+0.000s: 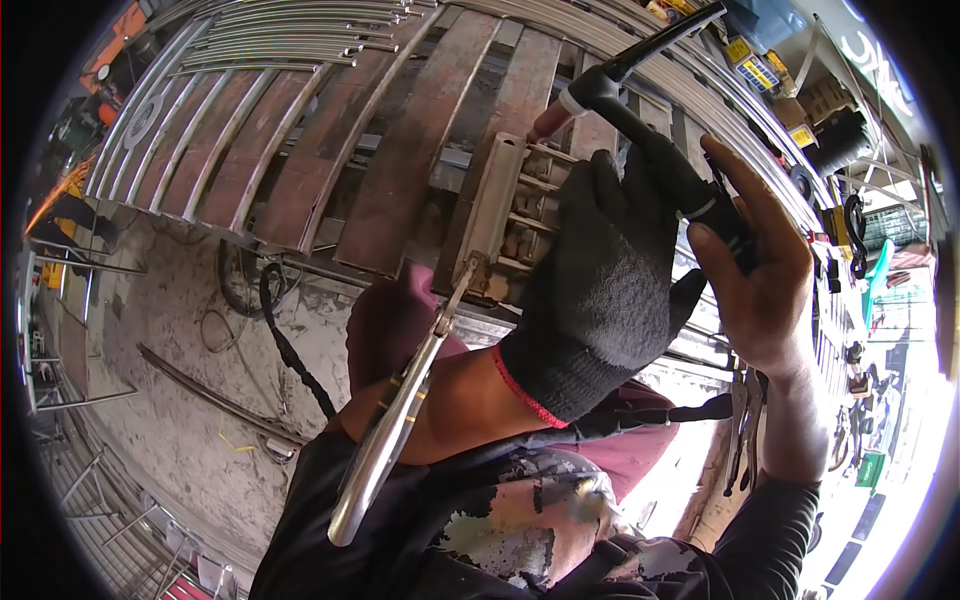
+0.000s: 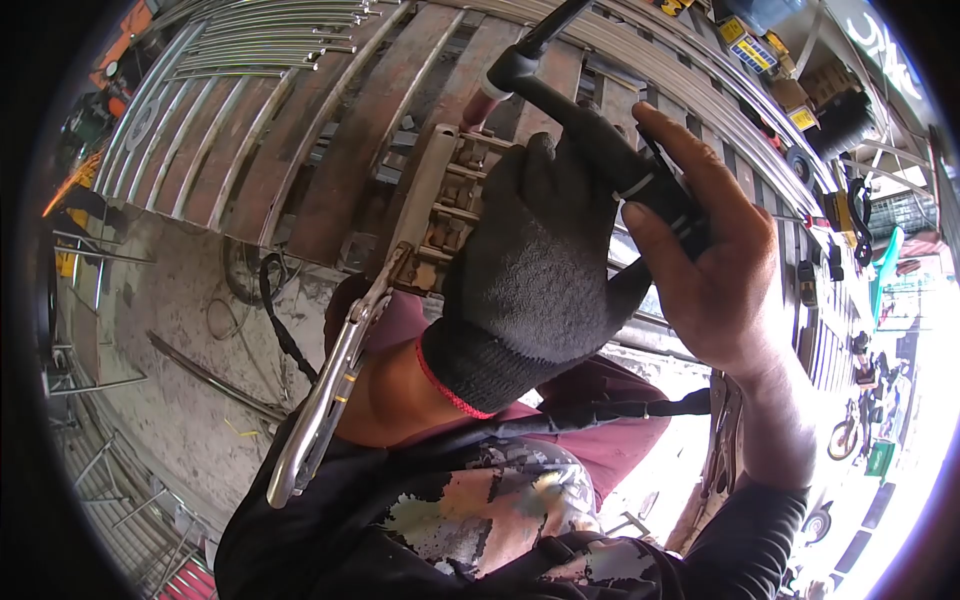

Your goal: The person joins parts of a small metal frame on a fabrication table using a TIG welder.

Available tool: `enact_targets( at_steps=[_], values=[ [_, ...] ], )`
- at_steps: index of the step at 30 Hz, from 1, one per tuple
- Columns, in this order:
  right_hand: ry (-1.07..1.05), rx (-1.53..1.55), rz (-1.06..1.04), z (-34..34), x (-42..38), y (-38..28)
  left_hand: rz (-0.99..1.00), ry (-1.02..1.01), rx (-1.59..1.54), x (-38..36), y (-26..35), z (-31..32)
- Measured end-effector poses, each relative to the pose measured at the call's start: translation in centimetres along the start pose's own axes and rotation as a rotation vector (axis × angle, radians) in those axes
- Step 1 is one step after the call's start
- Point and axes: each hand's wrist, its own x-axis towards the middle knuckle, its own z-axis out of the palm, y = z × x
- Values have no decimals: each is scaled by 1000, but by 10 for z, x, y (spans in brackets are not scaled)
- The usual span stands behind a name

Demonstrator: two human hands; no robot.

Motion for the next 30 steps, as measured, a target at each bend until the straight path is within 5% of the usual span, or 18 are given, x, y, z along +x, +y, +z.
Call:
enact_targets(
  at_steps=[13,17,23,30],
  values=[
    [18,-149,-187,-1,4,4,2,23,-67,-1,-1,1],
    [-103,-52,-64,-8,4,-1,-34,107,-320,-6,-1,12],
    [23,-92,-35,-3,-1,-4,-1,10,-4,0,0,2],
    [81,-48,-64,3,-6,3,11,54,-19,-2,-1,3]
  ],
)
